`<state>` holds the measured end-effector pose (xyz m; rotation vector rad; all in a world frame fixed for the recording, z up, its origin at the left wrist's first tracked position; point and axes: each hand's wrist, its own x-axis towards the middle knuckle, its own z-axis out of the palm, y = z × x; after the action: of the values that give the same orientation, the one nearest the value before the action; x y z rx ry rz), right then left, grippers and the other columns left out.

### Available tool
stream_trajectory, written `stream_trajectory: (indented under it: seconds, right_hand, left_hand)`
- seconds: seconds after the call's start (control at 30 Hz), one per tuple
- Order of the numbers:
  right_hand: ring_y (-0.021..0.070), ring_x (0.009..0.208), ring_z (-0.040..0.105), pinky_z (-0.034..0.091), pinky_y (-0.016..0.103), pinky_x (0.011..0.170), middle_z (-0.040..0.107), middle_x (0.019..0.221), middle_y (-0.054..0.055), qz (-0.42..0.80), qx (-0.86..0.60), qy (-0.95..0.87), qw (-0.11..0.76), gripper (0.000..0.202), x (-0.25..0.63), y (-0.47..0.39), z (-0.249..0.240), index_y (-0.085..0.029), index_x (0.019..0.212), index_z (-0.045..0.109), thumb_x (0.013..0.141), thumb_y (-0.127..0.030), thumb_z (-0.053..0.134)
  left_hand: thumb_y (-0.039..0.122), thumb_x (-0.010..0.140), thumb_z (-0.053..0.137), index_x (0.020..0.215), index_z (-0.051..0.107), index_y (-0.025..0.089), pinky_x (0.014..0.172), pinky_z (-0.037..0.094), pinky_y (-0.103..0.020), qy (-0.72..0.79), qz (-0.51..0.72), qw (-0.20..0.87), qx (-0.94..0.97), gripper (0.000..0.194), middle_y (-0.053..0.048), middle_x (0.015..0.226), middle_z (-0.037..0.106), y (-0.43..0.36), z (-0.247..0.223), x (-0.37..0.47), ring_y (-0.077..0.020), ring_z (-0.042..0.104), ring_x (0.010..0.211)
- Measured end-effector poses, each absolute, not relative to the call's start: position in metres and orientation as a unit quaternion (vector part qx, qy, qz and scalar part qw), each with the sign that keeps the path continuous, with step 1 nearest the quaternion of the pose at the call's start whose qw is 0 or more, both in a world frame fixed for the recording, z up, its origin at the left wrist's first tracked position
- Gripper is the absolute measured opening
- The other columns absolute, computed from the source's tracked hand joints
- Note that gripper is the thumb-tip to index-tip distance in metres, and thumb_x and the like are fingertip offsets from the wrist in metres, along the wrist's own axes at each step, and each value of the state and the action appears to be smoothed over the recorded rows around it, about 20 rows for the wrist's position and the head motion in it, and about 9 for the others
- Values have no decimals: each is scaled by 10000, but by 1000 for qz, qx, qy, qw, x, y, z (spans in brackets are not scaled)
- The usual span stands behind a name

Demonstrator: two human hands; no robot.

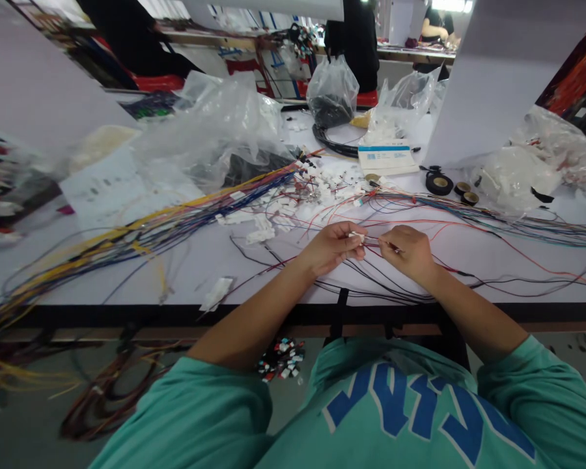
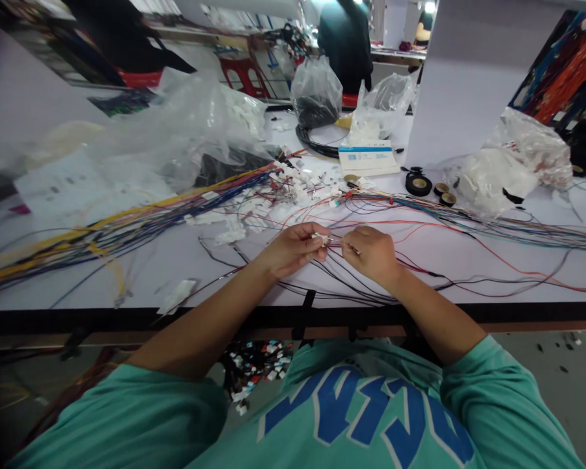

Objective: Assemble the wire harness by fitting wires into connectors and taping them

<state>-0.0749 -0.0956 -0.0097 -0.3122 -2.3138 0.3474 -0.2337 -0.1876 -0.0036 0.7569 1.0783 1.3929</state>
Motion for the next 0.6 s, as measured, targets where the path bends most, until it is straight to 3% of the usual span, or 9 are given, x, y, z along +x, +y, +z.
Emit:
stream_trajectory:
  seconds: [0.2,0.37,0.6]
  right_hand:
    - [116,578,447,338,246,579,513,559,11,38,-96,-928,357,343,-72,-98,-8,-194,612,583,895,-237,395]
    - [113,571,435,306,253,552,517,560,10,-45,-64,-923,377,340,-70,-100,-7,-187,630,596,906,-228,404]
    - [119,594,465,323,252,574,537,594,23,-12,-51,-946,319,332,-71,-101,-10,-185,660,593,918,-234,389]
  left_hand:
    - [232,552,827,773,606,121,487,495,-185,461,586,603,282,332,35,547,590,-187,-8,-234,-76,566,473]
    - [270,452,877,747,634,120,440,476,-181,445,592,613,275,410,37,509,582,-187,-8,-231,-75,537,424]
    - [341,413,886,729,644,112,433,473,-206,457,579,611,287,460,25,488,588,-186,-12,-223,-98,550,413]
